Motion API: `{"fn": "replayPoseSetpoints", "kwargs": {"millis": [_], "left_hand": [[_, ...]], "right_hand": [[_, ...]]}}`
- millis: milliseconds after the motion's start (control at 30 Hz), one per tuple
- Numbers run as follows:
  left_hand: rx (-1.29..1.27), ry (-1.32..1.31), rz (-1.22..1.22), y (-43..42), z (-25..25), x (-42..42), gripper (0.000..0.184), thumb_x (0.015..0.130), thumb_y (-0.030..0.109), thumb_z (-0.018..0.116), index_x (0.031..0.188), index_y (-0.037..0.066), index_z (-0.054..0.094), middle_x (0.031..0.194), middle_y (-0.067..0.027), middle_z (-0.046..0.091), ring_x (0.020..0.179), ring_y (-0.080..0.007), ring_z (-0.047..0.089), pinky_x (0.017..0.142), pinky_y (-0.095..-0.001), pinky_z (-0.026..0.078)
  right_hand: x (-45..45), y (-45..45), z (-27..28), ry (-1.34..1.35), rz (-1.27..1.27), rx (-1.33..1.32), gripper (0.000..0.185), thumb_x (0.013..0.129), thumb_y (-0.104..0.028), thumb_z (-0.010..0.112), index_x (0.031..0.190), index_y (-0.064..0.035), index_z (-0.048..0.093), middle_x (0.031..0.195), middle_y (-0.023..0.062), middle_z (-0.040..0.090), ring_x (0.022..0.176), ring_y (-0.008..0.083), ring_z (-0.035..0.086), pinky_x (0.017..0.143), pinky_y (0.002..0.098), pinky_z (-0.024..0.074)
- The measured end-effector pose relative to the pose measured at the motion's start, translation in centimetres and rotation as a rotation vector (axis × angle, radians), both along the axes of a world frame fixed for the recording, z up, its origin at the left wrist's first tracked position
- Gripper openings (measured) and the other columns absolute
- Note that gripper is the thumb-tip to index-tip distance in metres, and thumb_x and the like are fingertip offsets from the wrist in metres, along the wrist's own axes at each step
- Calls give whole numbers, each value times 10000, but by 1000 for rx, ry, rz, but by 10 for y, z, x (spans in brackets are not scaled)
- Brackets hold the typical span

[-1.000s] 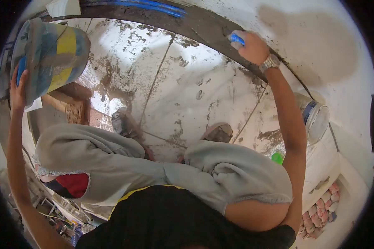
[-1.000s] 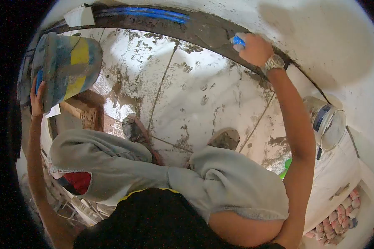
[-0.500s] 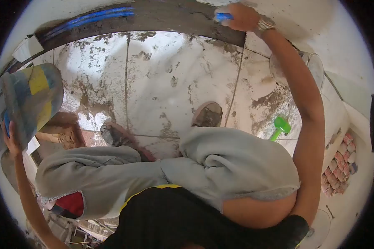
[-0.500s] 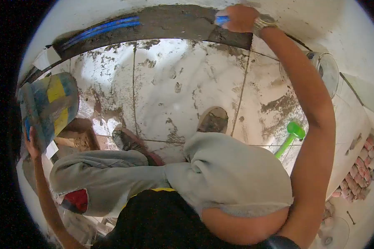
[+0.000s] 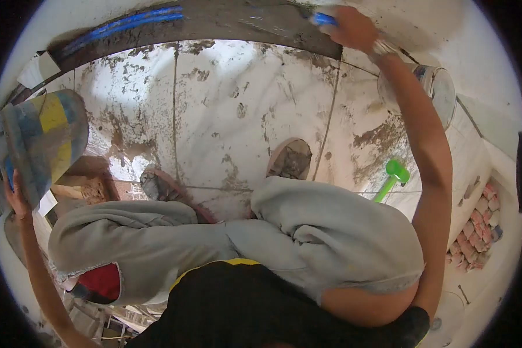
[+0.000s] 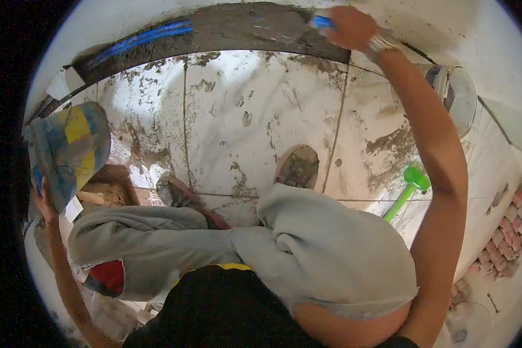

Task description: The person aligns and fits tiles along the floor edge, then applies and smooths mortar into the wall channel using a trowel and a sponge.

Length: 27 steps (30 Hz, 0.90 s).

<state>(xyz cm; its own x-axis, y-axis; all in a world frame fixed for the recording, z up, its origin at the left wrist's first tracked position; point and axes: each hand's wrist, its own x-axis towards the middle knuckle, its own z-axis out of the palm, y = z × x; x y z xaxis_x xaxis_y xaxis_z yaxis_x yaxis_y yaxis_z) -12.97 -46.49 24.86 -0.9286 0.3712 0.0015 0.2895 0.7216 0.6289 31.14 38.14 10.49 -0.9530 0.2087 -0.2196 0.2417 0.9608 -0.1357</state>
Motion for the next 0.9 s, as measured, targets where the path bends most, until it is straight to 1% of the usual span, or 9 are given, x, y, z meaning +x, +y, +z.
{"fn": "replayPoseSetpoints", "kwargs": {"millis": [267,333,367,400,467,533,700,800,900], "left_hand": [[-183,162,-137,26,12,16,671,961,388,548,1404,-87,376,1330,-186,536,1245,-263,515,1086,-366,354],[47,-10,-202,11,7,11,691,962,380,545,1423,-91,337,1339,-188,527,1257,-273,502,1093,-370,345],[48,-19,-203,2,8,6,691,962,380,545,1423,-91,337,1339,-188,527,1257,-273,502,1093,-370,345],[-117,95,-260,-6,13,-1,711,963,377,542,1440,-91,298,1356,-191,515,1267,-275,494,1100,-373,335],[-279,201,-314,-10,9,-6,733,964,375,540,1456,-91,259,1372,-194,502,1276,-276,486,1106,-375,325],[21,-17,-13,-8,4,-2,719,965,364,539,1459,-82,267,1388,-193,488,1273,-274,488,1108,-375,323],[68,-67,70,47,13,34,702,967,354,542,1453,-81,284,1385,-191,491,1274,-266,485,1103,-373,331],[16,-64,41,54,15,37,693,973,339,535,1456,-82,272,1384,-190,492,1277,-258,483,1099,-368,336],[35,-34,7,9,8,10,662,979,329,529,1448,-77,298,1371,-185,502,1259,-247,492,1091,-361,344]], "right_hand": [[-37,24,-37,107,118,-6,326,769,-280,646,1014,-70,694,922,191,688,883,382,647,782,504,513],[-17,42,-29,-119,67,307,323,768,-269,651,1020,-72,693,902,184,685,843,374,646,767,502,517],[-7,39,1,-193,41,135,327,771,-264,656,1035,-75,695,906,182,685,840,371,646,765,498,517],[3,36,32,-265,14,-35,331,774,-259,661,1050,-79,697,910,181,685,837,367,646,763,494,518],[40,73,21,-119,159,143,335,773,-214,663,1085,-99,696,925,173,689,838,360,649,751,487,516],[53,80,41,-131,151,115,339,771,-200,663,1096,-108,696,926,170,690,835,357,649,743,479,517],[53,74,42,60,130,3,351,778,-157,662,1126,-127,692,928,165,696,828,338,653,733,450,526],[41,60,41,-306,-187,110,335,801,-167,672,1133,-130,693,942,155,699,834,332,656,738,442,530],[66,107,25,-57,186,285,319,823,-176,649,1137,-140,692,956,155,696,850,331,651,762,449,522]]}}
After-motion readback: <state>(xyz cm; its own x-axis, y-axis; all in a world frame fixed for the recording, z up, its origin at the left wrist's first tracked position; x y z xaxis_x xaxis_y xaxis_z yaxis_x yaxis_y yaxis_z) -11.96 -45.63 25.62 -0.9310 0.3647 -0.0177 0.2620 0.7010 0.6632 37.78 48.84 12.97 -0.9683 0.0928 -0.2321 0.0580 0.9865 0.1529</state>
